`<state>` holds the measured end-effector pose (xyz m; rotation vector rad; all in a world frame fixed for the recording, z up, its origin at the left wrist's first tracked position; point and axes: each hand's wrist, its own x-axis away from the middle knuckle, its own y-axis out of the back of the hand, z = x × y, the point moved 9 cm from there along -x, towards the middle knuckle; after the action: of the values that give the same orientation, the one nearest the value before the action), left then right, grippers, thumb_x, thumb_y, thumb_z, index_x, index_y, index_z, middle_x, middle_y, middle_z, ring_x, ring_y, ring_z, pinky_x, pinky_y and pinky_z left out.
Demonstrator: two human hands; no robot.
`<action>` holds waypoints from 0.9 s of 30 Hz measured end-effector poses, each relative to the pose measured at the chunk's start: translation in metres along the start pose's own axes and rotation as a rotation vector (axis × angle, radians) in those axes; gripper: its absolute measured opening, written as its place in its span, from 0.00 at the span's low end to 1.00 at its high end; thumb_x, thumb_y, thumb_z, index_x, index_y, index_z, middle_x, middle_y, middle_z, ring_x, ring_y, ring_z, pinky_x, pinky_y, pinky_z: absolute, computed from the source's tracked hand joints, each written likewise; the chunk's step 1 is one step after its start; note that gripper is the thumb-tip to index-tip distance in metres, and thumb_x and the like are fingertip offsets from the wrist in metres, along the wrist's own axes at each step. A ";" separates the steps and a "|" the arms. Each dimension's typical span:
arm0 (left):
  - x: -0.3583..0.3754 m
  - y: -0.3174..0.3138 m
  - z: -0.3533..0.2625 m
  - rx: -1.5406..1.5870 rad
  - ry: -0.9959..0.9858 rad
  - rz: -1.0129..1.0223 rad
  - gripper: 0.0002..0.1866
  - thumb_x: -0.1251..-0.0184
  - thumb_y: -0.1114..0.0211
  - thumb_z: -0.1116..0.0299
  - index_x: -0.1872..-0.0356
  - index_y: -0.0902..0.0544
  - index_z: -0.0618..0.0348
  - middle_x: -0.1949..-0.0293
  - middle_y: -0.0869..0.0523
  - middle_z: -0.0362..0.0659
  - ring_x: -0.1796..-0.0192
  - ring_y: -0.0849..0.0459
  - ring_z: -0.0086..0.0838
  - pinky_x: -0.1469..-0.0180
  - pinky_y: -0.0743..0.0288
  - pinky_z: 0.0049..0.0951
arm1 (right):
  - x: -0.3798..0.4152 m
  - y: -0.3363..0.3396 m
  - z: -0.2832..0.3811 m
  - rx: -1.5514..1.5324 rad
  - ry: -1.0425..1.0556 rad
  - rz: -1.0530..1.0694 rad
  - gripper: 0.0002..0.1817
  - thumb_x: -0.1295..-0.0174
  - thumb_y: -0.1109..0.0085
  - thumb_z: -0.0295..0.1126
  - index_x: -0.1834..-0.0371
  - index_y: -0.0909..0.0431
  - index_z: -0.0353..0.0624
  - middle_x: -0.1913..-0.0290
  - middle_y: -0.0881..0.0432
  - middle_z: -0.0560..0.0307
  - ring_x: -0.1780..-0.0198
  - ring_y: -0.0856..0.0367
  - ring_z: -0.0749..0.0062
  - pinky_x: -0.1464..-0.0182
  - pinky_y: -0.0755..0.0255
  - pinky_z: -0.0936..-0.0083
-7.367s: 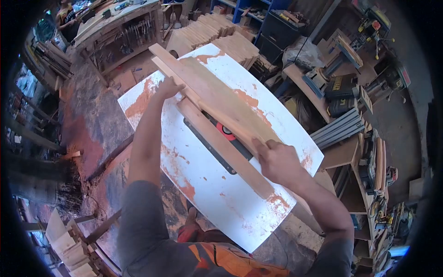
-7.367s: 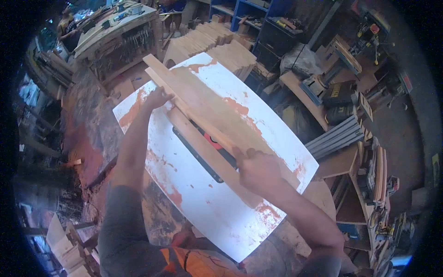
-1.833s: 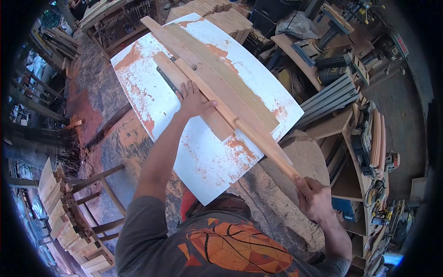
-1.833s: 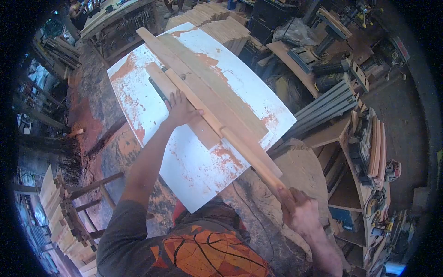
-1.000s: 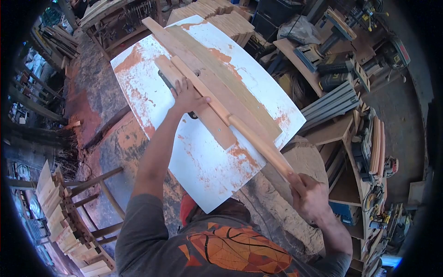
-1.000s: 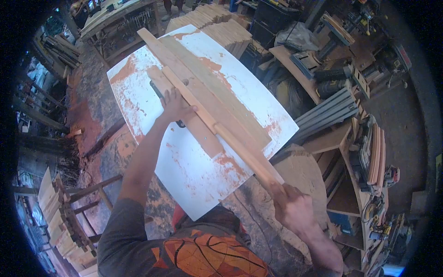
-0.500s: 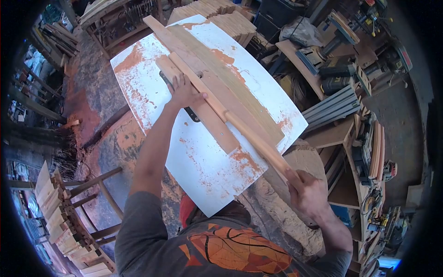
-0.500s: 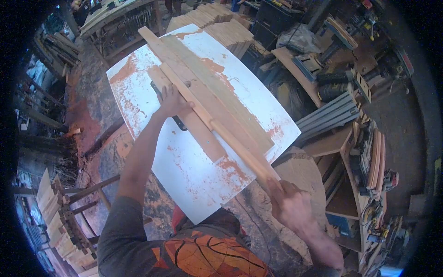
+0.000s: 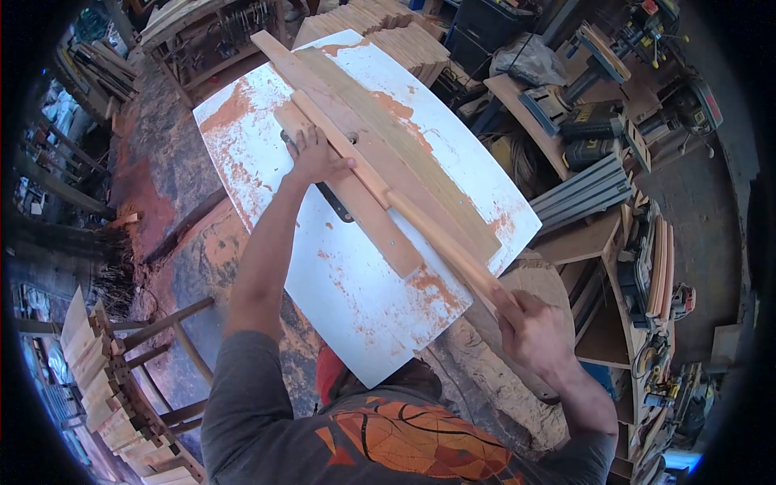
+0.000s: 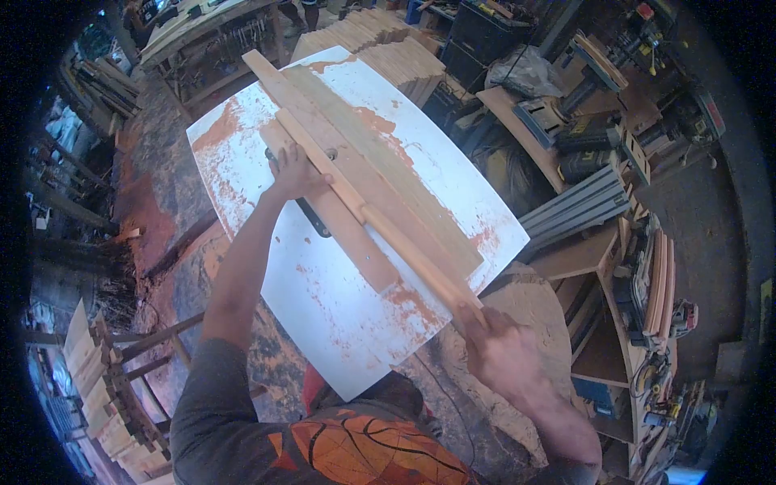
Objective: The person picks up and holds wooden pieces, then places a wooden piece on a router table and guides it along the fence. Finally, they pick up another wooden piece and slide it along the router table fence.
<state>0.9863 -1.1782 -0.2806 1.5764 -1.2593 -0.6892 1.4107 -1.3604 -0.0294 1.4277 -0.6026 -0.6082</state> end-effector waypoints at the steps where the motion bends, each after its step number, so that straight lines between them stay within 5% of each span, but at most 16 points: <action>1: -0.002 0.001 0.002 0.004 -0.001 -0.010 0.75 0.53 0.35 0.18 0.19 0.56 0.71 0.18 0.59 0.67 0.18 0.68 0.66 0.23 0.77 0.70 | -0.001 -0.004 -0.001 -0.008 -0.003 0.052 0.24 0.43 0.35 0.29 0.39 0.19 0.43 0.61 0.16 0.48 0.64 0.14 0.54 0.66 0.18 0.60; 2: -0.003 0.003 0.002 0.008 -0.002 -0.021 0.75 0.53 0.35 0.18 0.19 0.56 0.71 0.19 0.59 0.67 0.18 0.67 0.66 0.23 0.77 0.71 | -0.002 -0.008 -0.002 -0.015 -0.007 0.104 0.28 0.44 0.36 0.28 0.37 0.22 0.41 0.58 0.16 0.42 0.61 0.13 0.52 0.63 0.16 0.58; 6: -0.007 0.008 0.005 -0.025 0.012 0.003 0.76 0.53 0.36 0.17 0.20 0.57 0.72 0.19 0.59 0.68 0.18 0.67 0.66 0.23 0.76 0.71 | -0.009 -0.012 -0.001 -0.014 -0.003 0.102 0.28 0.44 0.36 0.28 0.36 0.22 0.41 0.58 0.16 0.43 0.61 0.13 0.52 0.64 0.17 0.59; 8: -0.010 0.012 0.006 -0.045 0.010 0.002 0.76 0.53 0.35 0.18 0.20 0.57 0.72 0.19 0.58 0.68 0.18 0.66 0.66 0.23 0.76 0.71 | -0.013 -0.007 0.001 -0.020 0.018 -0.002 0.23 0.41 0.33 0.27 0.41 0.18 0.44 0.64 0.18 0.52 0.69 0.16 0.56 0.69 0.20 0.61; 11: -0.012 0.016 0.008 -0.052 0.012 0.002 0.75 0.52 0.34 0.19 0.20 0.56 0.73 0.19 0.57 0.67 0.18 0.65 0.67 0.23 0.75 0.71 | -0.017 -0.015 -0.001 -0.032 -0.017 0.120 0.28 0.44 0.36 0.28 0.37 0.21 0.41 0.57 0.16 0.43 0.62 0.12 0.54 0.65 0.17 0.61; 27: -0.037 0.037 0.024 -0.089 -0.009 -0.066 0.75 0.58 0.30 0.19 0.20 0.48 0.71 0.17 0.54 0.61 0.18 0.61 0.67 0.23 0.65 0.74 | -0.047 -0.016 0.010 0.002 0.017 0.054 0.27 0.45 0.36 0.28 0.38 0.21 0.40 0.61 0.17 0.46 0.65 0.13 0.55 0.69 0.18 0.61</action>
<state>0.9398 -1.1514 -0.2602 1.5484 -1.1717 -0.7843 1.3704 -1.3351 -0.0454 1.4125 -0.6260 -0.5526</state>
